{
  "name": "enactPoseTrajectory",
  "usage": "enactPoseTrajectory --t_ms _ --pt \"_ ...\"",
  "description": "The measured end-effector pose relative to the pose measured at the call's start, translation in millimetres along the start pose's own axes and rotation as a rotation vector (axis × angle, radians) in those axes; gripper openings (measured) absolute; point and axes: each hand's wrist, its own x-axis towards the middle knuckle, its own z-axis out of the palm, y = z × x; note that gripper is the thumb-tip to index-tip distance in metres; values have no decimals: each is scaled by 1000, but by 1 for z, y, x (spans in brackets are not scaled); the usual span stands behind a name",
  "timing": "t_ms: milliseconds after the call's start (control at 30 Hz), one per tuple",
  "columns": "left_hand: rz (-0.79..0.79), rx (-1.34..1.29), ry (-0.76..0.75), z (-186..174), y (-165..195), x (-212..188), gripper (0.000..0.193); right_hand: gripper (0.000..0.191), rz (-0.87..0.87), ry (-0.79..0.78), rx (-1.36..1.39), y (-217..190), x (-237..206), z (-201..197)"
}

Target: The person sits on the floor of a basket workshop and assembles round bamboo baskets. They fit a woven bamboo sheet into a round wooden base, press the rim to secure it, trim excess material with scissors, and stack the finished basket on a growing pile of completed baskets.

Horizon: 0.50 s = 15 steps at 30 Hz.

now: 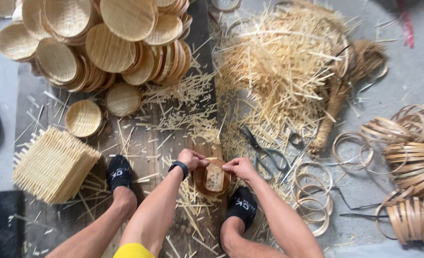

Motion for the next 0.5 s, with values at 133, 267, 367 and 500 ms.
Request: enactPoseTrajectory --t_ms 133,267,367,500 --pt "-59 23 17 0 12 -7 35 24 83 -20 55 -11 -5 -3" --pt "-88 -13 14 2 11 -11 34 25 130 -33 89 -15 -9 -4" --pt "-103 -209 22 4 -4 -14 33 27 88 -42 165 -5 -17 -5" --pt "-169 -964 3 9 -49 -27 34 29 214 -214 502 24 -33 -3"
